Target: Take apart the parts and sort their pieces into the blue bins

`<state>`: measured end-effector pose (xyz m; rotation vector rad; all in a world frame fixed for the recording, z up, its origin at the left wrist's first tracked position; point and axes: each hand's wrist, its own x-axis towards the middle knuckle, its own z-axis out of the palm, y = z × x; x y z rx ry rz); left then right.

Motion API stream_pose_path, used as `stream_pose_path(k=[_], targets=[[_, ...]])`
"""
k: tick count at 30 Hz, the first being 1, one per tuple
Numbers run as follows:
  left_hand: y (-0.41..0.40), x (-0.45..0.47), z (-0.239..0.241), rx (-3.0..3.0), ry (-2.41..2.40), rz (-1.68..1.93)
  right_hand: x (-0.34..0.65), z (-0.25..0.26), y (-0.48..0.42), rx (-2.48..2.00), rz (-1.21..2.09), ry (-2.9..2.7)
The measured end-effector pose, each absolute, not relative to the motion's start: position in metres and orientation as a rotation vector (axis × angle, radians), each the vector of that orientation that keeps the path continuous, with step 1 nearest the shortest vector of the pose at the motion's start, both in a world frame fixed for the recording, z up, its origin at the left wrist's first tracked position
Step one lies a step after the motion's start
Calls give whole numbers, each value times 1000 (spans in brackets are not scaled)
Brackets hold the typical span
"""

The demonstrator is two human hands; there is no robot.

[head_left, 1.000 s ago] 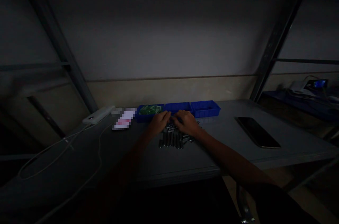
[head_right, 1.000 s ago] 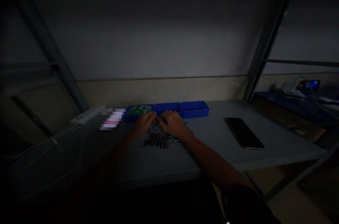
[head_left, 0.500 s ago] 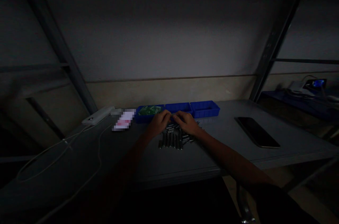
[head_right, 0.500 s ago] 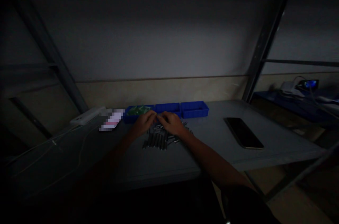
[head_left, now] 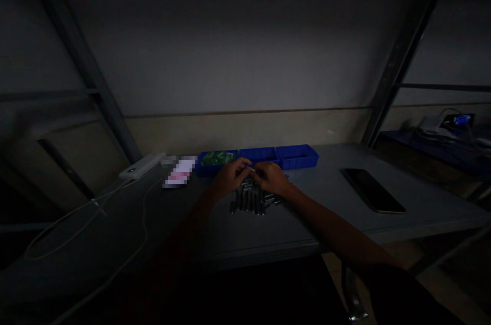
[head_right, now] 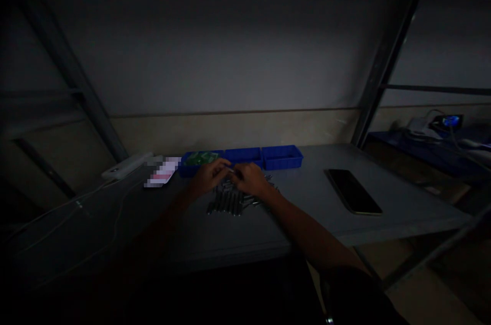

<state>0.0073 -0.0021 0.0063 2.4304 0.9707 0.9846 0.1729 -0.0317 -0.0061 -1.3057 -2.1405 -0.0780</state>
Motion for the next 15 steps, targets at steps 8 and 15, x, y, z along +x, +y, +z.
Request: stream_pose_path(k=[8, 15], targets=[[1, 8, 4, 2429, 885, 981, 177, -12, -25, -1270, 126, -2153], [1, 8, 2, 2467, 930, 960, 179, -10, -24, -1287, 133, -2196]])
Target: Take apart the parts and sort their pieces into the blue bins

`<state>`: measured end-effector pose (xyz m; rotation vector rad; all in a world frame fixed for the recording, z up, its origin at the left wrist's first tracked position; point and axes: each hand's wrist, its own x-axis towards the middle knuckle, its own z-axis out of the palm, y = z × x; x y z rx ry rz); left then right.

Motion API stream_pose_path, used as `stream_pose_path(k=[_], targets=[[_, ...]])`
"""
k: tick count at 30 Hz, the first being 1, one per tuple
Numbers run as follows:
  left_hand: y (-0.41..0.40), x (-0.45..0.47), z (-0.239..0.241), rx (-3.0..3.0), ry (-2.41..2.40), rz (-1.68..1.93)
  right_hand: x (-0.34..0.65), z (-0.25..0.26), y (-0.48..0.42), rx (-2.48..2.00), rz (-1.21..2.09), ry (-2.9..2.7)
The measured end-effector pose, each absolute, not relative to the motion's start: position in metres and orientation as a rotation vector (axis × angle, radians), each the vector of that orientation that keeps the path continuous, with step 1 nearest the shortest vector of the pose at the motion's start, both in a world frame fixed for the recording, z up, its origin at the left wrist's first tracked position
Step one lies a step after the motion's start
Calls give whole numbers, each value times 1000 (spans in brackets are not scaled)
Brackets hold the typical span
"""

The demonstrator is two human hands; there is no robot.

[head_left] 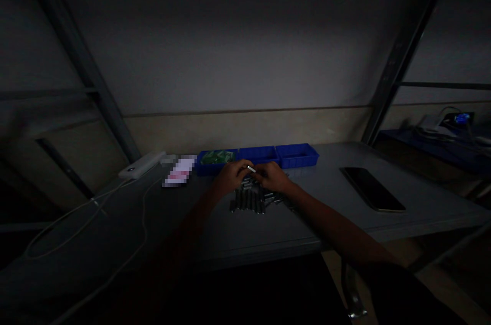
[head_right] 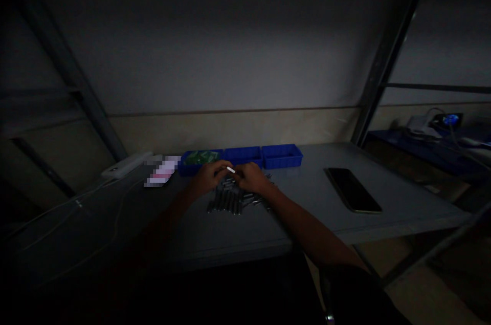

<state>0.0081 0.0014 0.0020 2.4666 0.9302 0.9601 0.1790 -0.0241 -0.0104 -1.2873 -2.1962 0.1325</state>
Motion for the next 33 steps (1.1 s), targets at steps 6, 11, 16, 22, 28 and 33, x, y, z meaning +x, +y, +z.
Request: stream_pose_path(k=[6, 11, 16, 22, 28, 33], targets=[[3, 9, -1, 2466, 960, 939, 179, -12, -23, -1335, 72, -2244], [5, 9, -2, 2453, 1035, 964, 175, -8, -26, -1493, -25, -2161], [7, 9, -3, 2470, 1130, 1007, 171, -4, -33, -1543, -93, -2137], [2, 7, 1, 2436, 1056, 1100, 170, -5, -33, -1454, -92, -2152], [2, 6, 3, 2418, 890, 1079, 172, -6, -31, -1371, -43, -2160], [3, 9, 2, 2478, 1016, 1090, 171, -8, -32, -1338, -53, -2122]])
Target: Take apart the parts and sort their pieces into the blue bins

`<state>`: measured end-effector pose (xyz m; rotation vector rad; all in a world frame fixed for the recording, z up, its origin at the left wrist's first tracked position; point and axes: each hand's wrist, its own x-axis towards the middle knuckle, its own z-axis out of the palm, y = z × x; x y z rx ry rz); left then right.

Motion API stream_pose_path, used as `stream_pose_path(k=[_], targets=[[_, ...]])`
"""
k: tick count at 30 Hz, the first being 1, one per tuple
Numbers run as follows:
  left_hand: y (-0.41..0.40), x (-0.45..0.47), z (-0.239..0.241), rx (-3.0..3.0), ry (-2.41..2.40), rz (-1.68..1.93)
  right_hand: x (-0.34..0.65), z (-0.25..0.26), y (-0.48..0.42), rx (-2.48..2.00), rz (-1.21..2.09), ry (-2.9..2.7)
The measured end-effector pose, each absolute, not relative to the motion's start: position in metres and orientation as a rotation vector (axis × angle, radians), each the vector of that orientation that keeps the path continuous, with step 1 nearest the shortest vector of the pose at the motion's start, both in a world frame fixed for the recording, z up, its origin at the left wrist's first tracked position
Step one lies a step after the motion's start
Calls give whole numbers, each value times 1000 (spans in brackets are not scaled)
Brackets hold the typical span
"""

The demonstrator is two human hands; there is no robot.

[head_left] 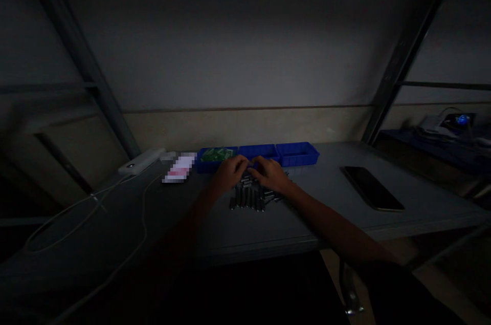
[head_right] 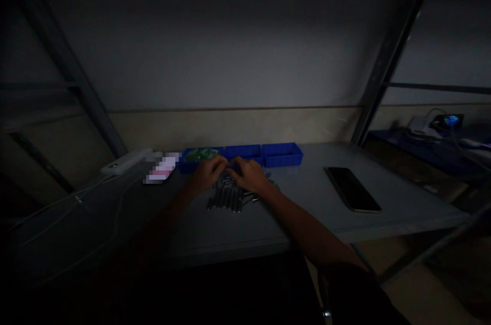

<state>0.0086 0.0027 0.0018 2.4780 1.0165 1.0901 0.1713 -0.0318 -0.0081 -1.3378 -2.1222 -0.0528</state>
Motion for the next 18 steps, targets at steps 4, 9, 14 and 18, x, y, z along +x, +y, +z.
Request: stream_pose_path(k=[4, 9, 14, 18], targets=[[1, 10, 1, 2524, 1100, 1066, 170, -8, -34, -1345, -162, -2131], [1, 6, 4, 2415, 1018, 1142, 170, -6, -33, -1379, -182, -2122], [1, 5, 5, 2416, 892, 1091, 171, -7, -29, -1401, -119, -2121], [1, 6, 4, 2431, 937, 1037, 172, -7, -31, -1364, -29, -2097]])
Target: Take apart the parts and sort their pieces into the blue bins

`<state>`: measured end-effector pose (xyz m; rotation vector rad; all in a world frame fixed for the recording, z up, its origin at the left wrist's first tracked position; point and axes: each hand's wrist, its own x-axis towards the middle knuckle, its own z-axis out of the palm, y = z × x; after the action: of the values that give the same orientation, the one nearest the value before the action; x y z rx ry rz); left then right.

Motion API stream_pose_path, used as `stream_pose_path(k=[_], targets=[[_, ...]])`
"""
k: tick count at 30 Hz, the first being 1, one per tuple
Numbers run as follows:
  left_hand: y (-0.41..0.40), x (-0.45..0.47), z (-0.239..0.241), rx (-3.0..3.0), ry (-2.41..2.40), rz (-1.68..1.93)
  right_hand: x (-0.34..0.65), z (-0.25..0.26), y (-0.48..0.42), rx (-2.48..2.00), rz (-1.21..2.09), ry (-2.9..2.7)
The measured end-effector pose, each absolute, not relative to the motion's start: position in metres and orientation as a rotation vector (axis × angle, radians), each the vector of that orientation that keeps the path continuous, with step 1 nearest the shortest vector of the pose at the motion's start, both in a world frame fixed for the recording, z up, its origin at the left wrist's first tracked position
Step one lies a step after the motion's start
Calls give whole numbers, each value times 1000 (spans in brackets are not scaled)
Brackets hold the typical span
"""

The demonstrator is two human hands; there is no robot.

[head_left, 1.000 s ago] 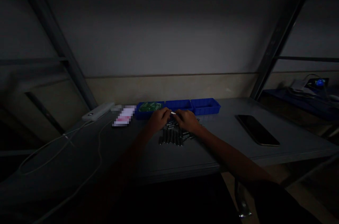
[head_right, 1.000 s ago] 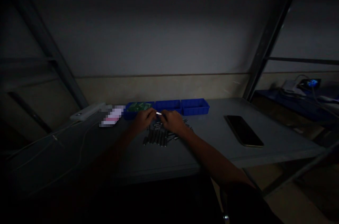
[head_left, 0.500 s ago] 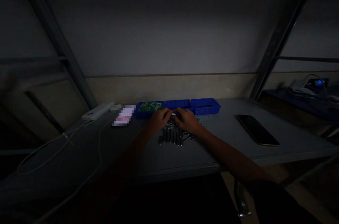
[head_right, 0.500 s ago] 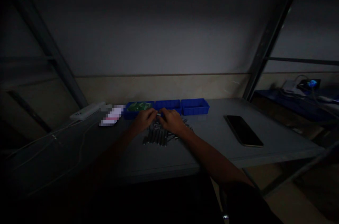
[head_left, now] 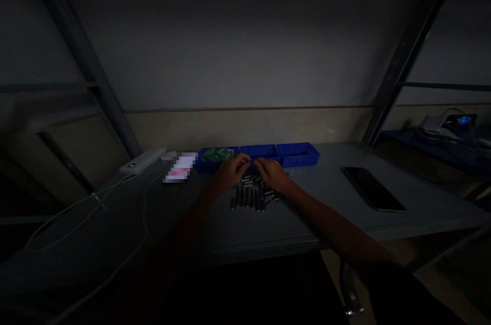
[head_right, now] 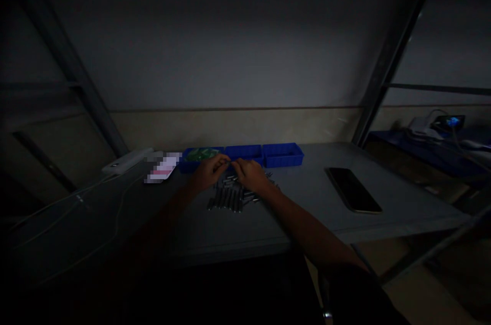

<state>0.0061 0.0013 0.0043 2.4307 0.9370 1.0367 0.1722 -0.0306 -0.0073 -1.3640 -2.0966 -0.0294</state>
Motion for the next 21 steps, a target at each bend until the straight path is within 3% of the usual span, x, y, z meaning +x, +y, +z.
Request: stream_pose_path(k=[13, 21], targets=[[2, 8, 5, 2439, 1080, 1012, 172, -6, -32, -1302, -54, -2033], [15, -10, 1, 2608, 1182, 584, 205, -8, -11, -1542, -89, -1825]])
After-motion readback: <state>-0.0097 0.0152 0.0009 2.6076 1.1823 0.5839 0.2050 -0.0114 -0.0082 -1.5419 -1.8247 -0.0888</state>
